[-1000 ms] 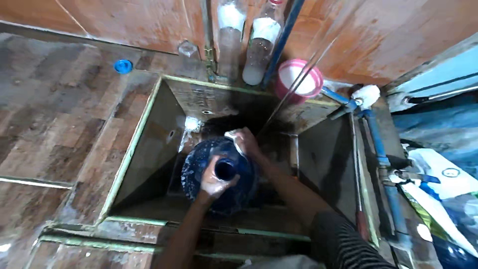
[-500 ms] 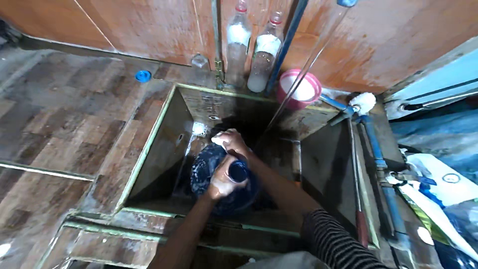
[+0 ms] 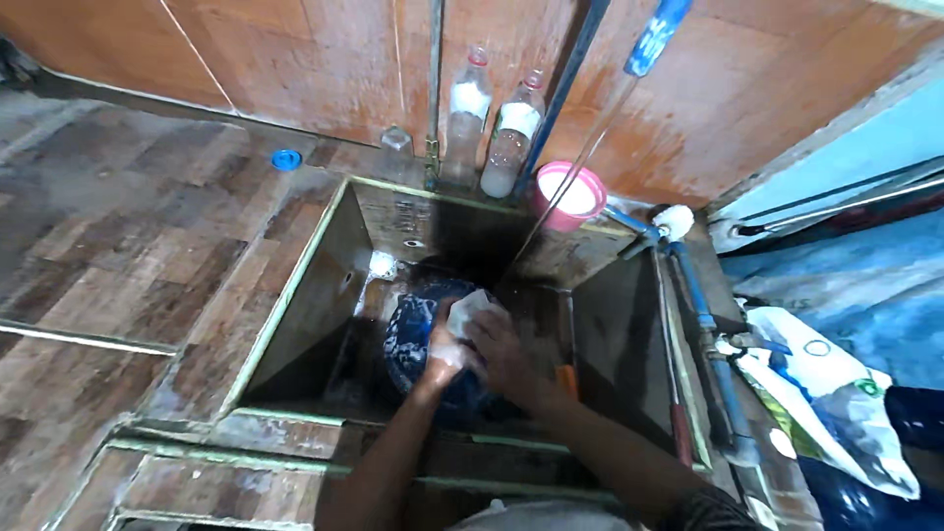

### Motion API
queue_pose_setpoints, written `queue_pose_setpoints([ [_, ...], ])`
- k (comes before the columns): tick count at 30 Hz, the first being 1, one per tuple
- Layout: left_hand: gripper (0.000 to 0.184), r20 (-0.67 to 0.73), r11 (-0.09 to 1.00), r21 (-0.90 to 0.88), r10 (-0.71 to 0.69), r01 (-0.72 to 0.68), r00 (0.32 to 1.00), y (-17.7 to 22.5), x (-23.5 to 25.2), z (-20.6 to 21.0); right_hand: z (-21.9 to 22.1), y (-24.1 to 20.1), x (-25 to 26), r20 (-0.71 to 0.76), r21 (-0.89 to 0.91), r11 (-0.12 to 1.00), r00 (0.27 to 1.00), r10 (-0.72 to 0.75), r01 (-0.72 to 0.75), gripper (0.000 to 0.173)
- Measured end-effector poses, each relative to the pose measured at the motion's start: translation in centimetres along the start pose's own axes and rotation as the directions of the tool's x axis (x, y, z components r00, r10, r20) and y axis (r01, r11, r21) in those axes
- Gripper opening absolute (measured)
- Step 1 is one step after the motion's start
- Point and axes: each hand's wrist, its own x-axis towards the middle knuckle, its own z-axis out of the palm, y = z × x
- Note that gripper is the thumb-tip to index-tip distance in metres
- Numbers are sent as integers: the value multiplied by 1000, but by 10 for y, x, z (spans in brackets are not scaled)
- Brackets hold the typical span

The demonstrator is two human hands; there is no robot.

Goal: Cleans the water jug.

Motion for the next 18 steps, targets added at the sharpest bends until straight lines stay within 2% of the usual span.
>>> queue_pose_setpoints([
  [2, 41, -144, 998, -67, -33, 23, 989, -3, -5, 17, 11, 1, 2, 3, -184, 977, 995, -104, 102, 21],
  [5, 46, -40, 995, 95, -5, 9, 999, 0, -15, 3, 16, -3, 13, 84, -266, 940, 976, -199, 215, 12],
  [7, 50, 12, 983, 186, 0, -2, 1000, 2, -19, -8, 11, -13, 30, 252, -240, 951, 959, -132, 194, 14],
  [8, 54, 45, 976, 215, -48, 37, 998, 5, -19, -15, 5, -21, 43, 368, -210, 972, 929, -24, 108, 21],
  [9, 59, 96, 963, 254, -121, 94, 988, 11, -17, -24, -3, -27, 57, 456, -161, 986, 882, 116, -46, 29],
  [10, 65, 164, 946, 299, -177, 122, 971, 19, -13, -33, -13, -28, 68, 475, -56, 968, 847, 241, -244, 31],
  [11, 71, 219, 939, 322, -195, 118, 956, 26, -8, -41, -20, -25, 75, 411, 118, 892, 840, 355, -435, 29],
  [12, 77, 235, 944, 315, -181, 101, 955, 28, -4, -46, -25, -20, 77, 314, 264, 787, 822, 476, -557, 28],
  [13, 78, 188, 955, 285, -143, 86, 972, 24, -3, -45, -24, -9, 73, 212, 347, 723, 801, 559, -597, 27],
  [14, 76, 65, 968, 242, -88, 70, 994, 15, -3, -39, -19, 7, 62, 140, 361, 727, 804, 577, -584, 26],
  [15, 75, -106, 979, 199, -33, 53, 994, 5, -5, -29, -8, 25, 42, 112, 332, 775, 838, 534, -538, 27],
  [16, 76, -259, 983, 172, -12, 59, 966, -3, -7, -18, 10, 38, 16, 121, 269, 850, 892, 436, -452, 31],
  [17, 76, -362, 982, 167, -19, 85, 932, -8, -9, -7, 30, 45, -11, 130, 194, 924, 942, 308, -329, 37],
  [18, 73, -407, 980, 172, -18, 96, 913, -11, -10, 1, 44, 47, -26, 120, 129, 964, 968, 219, -234, 41],
])
